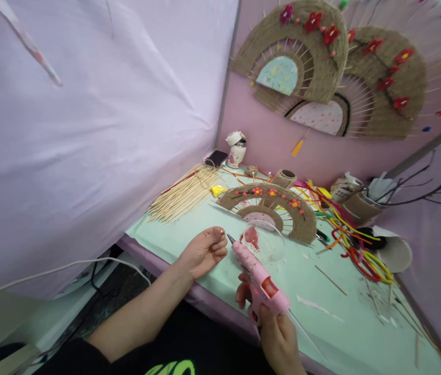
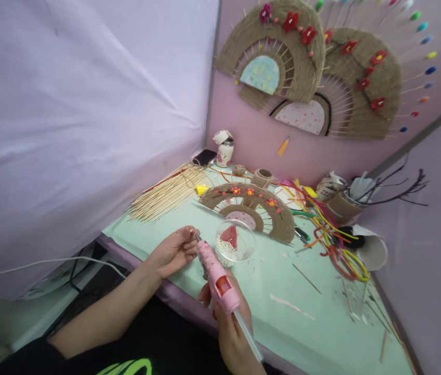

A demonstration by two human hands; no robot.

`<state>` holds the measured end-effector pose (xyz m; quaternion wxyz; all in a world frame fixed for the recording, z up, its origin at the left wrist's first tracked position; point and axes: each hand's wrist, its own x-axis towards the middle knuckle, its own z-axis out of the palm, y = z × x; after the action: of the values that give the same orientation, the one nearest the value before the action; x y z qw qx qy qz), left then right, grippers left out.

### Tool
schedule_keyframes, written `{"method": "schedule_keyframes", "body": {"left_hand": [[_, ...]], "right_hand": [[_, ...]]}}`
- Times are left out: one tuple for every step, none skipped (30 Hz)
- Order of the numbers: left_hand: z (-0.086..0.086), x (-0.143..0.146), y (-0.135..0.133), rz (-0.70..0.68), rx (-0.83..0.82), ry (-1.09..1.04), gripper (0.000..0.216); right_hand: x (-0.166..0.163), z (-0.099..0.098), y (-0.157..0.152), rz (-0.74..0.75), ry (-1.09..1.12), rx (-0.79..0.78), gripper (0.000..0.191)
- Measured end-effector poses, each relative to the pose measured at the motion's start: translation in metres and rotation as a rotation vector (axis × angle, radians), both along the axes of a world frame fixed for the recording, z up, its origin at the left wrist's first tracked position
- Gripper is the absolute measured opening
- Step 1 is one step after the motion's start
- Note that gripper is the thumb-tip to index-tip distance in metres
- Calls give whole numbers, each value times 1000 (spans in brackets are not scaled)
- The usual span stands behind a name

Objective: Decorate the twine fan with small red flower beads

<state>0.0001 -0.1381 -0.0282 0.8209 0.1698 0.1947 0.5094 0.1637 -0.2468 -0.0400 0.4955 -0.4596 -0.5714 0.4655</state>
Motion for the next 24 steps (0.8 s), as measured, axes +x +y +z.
{"method": "schedule_keyframes", "body": {"left_hand": [[1, 0, -1, 5, 11, 8, 34], [2, 1, -1, 7, 20, 13, 35], [3, 1, -2, 6, 28, 17, 35], [3, 2, -2, 6, 35, 20, 36], [4, 2, -3, 8, 42, 23, 36], [5, 2, -3, 11, 49, 25, 37], [5, 3, -4, 16, 54, 25, 37], [6, 3, -4, 19, 59, 26, 38], [7, 3, -4, 23, 64, 25, 38], [7, 3, -5, 26, 68, 23, 38], [7, 3, -5, 28, 71, 21, 38], [7, 3, -5, 31, 73, 19, 38], [7, 3, -5, 32, 74, 18, 38], [7, 3, -5, 32, 73, 19, 39], [7, 3, -5, 29, 72, 22, 39], [7, 3, -5, 25, 72, 26, 39], [7, 3, -5, 21, 72, 31, 39], [6, 3, -5, 17, 73, 34, 39], [6, 3, -5, 13, 75, 37, 38], [6, 2, -5, 12, 77, 39, 38], [6, 2, -5, 10, 79, 42, 37], [6, 2, -5, 8, 81, 43, 37], [6, 2, -5, 7, 82, 44, 37], [5, 2, -6, 6, 84, 45, 37]], "right_hand": [[0, -1, 0, -1, -12, 13, 48], [0, -3, 0, 1, -25, 29, 47], [0, -5, -1, 3, -38, 46, 47], [0, -6, -1, 9, -51, 59, 46], [0, -8, -1, 15, -62, 72, 47], [1, -10, -1, 20, -70, 82, 48], [1, -12, -1, 27, -78, 89, 48], [2, -13, -1, 27, -84, 94, 49], [2, -13, -2, 20, -90, 99, 49], [2, -13, -3, 9, -92, 104, 49], [1, -13, -3, -2, -93, 108, 49], [1, -12, -4, -12, -93, 110, 49], [0, -11, -4, -21, -92, 114, 49], [-1, -10, -4, -29, -90, 116, 48], [-2, -8, -5, -35, -86, 118, 48], [-3, -7, -4, -40, -83, 120, 48], [-4, -6, -4, -43, -78, 122, 48], [-5, -5, -4, -43, -72, 122, 48], [-6, -5, -4, -39, -65, 123, 48], [-6, -4, -4, -35, -59, 127, 48], [-7, -4, -4, -33, -54, 131, 48], [-7, -4, -4, -31, -51, 137, 48], [-6, -5, -4, -31, -53, 142, 49], [-6, -6, -5, -32, -60, 146, 49]]}}
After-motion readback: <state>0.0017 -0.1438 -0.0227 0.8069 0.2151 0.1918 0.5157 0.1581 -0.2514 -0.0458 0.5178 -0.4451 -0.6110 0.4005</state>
